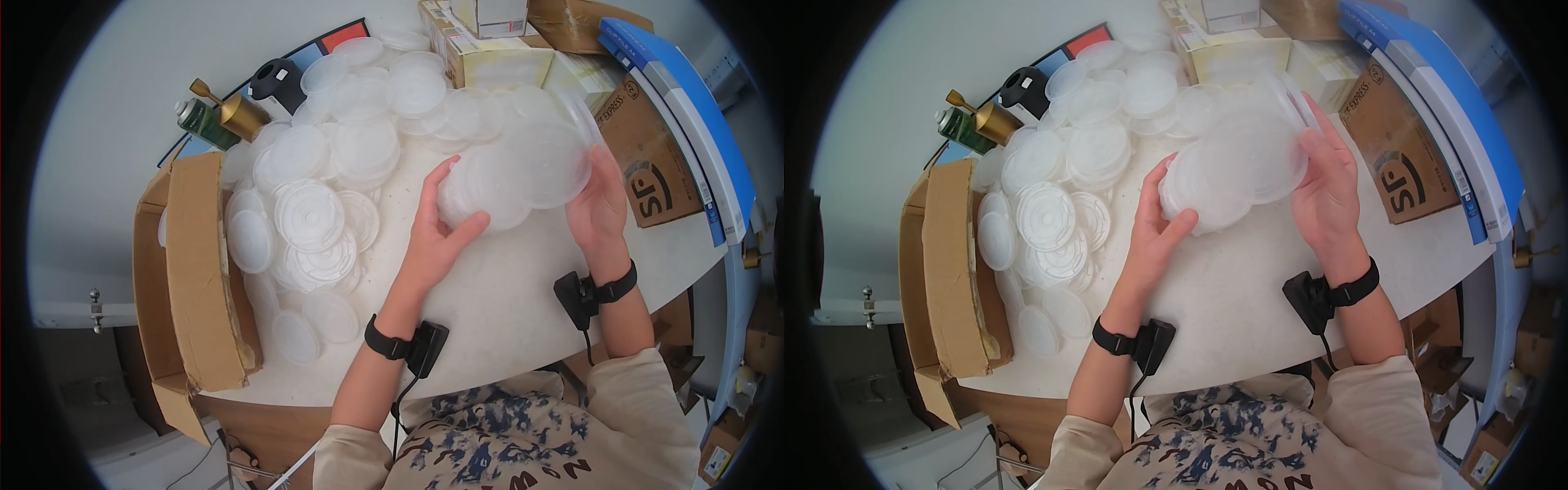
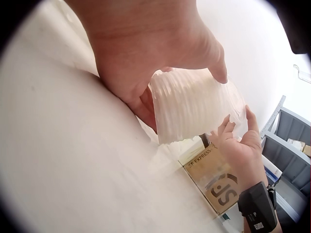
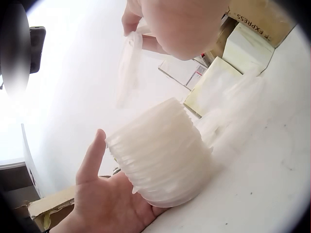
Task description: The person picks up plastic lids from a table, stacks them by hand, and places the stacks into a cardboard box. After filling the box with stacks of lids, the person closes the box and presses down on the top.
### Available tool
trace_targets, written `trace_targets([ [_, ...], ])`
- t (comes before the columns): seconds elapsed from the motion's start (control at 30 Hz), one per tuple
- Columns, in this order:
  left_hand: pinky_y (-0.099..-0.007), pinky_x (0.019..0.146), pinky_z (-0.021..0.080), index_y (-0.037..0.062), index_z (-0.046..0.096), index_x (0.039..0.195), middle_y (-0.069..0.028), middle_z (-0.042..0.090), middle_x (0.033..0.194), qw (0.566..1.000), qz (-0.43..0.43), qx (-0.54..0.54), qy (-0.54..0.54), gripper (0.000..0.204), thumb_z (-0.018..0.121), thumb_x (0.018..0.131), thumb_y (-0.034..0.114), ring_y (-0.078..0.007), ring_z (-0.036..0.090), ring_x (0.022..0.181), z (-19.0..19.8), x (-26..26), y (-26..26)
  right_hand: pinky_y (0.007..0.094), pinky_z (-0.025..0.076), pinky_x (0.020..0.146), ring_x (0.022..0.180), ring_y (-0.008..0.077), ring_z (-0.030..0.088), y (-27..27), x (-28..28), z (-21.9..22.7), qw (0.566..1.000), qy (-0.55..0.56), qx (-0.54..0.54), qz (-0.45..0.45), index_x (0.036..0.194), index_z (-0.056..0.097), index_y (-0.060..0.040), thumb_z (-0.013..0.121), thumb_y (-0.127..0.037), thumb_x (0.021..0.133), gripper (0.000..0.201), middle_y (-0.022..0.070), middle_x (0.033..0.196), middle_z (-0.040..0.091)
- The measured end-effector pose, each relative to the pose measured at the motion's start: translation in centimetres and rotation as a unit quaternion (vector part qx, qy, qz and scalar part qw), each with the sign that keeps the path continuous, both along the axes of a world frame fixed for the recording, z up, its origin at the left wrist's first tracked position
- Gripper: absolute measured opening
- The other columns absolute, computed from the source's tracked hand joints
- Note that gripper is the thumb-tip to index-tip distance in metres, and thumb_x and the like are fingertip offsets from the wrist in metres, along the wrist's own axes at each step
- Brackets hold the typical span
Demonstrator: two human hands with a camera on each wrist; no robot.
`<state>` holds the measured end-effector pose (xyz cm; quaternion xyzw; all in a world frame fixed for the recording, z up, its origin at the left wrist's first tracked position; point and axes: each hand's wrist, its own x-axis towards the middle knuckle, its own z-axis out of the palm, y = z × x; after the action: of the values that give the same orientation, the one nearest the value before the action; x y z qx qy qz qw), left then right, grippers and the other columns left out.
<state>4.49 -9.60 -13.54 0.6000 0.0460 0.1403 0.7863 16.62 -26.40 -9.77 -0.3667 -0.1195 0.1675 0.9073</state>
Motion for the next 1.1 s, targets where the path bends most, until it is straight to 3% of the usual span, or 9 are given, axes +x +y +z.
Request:
trace_targets([
  [0.13,-0.0379,0.106,0.039,0.0082,0.028,0.147,-0.0122,0.040,0.142,1.000,-0.012,0.019,-0.005,0.085,0.077,0.079,0.009,-0.0240,0.042,0.131,0.0,-0.1,0.0,0.0281,0.047,0.097,0.110,0.0160,0.060,0.2,-0.4,-0.2,0.998,0.045,0.009,0.037,0.143,0.038,0.0059,0.055,-0.007,0.094,0.053,0.0121,0.131,0.056],
  [0.2,-0.0385,0.107,0.038,0.0082,0.028,0.147,-0.0123,0.040,0.142,1.000,-0.015,0.015,-0.006,0.087,0.079,0.076,0.009,-0.0242,0.042,0.132,-0.2,-0.1,0.0,0.0283,0.047,0.098,0.110,0.0162,0.060,0.5,-0.6,-0.2,0.995,0.032,-0.058,0.072,0.143,0.039,0.0056,0.056,-0.004,0.093,0.053,0.0132,0.128,0.057],
  [0.33,-0.0394,0.109,0.035,0.0085,0.028,0.147,-0.0122,0.040,0.142,1.000,-0.015,0.010,-0.013,0.092,0.081,0.073,0.009,-0.0243,0.040,0.133,-0.1,-0.1,-0.1,0.0285,0.047,0.098,0.113,0.0167,0.058,0.6,-0.7,-0.7,0.994,0.001,-0.097,0.054,0.141,0.041,0.0055,0.059,0.000,0.090,0.054,0.0148,0.130,0.056],
  [0.4,-0.0393,0.110,0.035,0.0086,0.028,0.147,-0.0117,0.040,0.142,1.000,-0.015,0.009,-0.014,0.091,0.081,0.073,0.008,-0.0243,0.040,0.133,0.0,-0.2,-0.1,0.0286,0.047,0.097,0.113,0.0169,0.058,1.2,-1.1,-0.5,0.985,-0.049,-0.162,-0.027,0.140,0.044,0.0054,0.064,0.002,0.088,0.056,0.0139,0.128,0.057],
  [0.77,-0.0407,0.112,0.032,0.0092,0.028,0.148,-0.0102,0.039,0.144,0.998,-0.029,-0.034,-0.045,0.092,0.081,0.073,0.012,-0.0248,0.038,0.136,-0.5,-0.3,0.3,0.0302,0.046,0.098,0.113,0.0172,0.058,1.7,-1.4,-0.7,0.982,-0.006,-0.189,0.028,0.136,0.047,0.0055,0.068,-0.005,0.088,0.053,0.0142,0.126,0.058],
  [0.93,-0.0407,0.112,0.032,0.0085,0.028,0.148,-0.0109,0.039,0.144,0.997,-0.025,-0.059,-0.032,0.085,0.076,0.078,0.016,-0.0246,0.038,0.136,-0.4,-0.2,0.3,0.0300,0.045,0.099,0.114,0.0175,0.057,1.7,-1.1,-1.0,0.982,-0.004,-0.189,0.032,0.136,0.048,0.0039,0.068,-0.005,0.088,0.053,0.0130,0.127,0.058],
  [1.0,-0.0406,0.111,0.032,0.0080,0.028,0.148,-0.0109,0.040,0.144,0.998,-0.023,-0.055,-0.035,0.084,0.075,0.079,0.017,-0.0245,0.038,0.136,-0.5,-0.1,0.4,0.0308,0.044,0.100,0.117,0.0175,0.055,1.7,-0.9,-1.6,0.971,-0.076,-0.220,-0.053,0.136,0.049,0.0028,0.068,-0.003,0.088,0.052,0.0111,0.131,0.056],
  [1.1,-0.0402,0.111,0.033,0.0073,0.028,0.147,-0.0110,0.040,0.144,0.998,-0.018,-0.049,-0.035,0.081,0.074,0.081,0.016,-0.0240,0.038,0.135,-0.5,-0.1,0.4,0.0346,0.043,0.102,0.122,0.0201,0.052,1.5,-0.7,-1.5,0.961,-0.170,-0.190,-0.105,0.134,0.052,0.0001,0.070,-0.002,0.082,0.055,0.0121,0.137,0.051],
])
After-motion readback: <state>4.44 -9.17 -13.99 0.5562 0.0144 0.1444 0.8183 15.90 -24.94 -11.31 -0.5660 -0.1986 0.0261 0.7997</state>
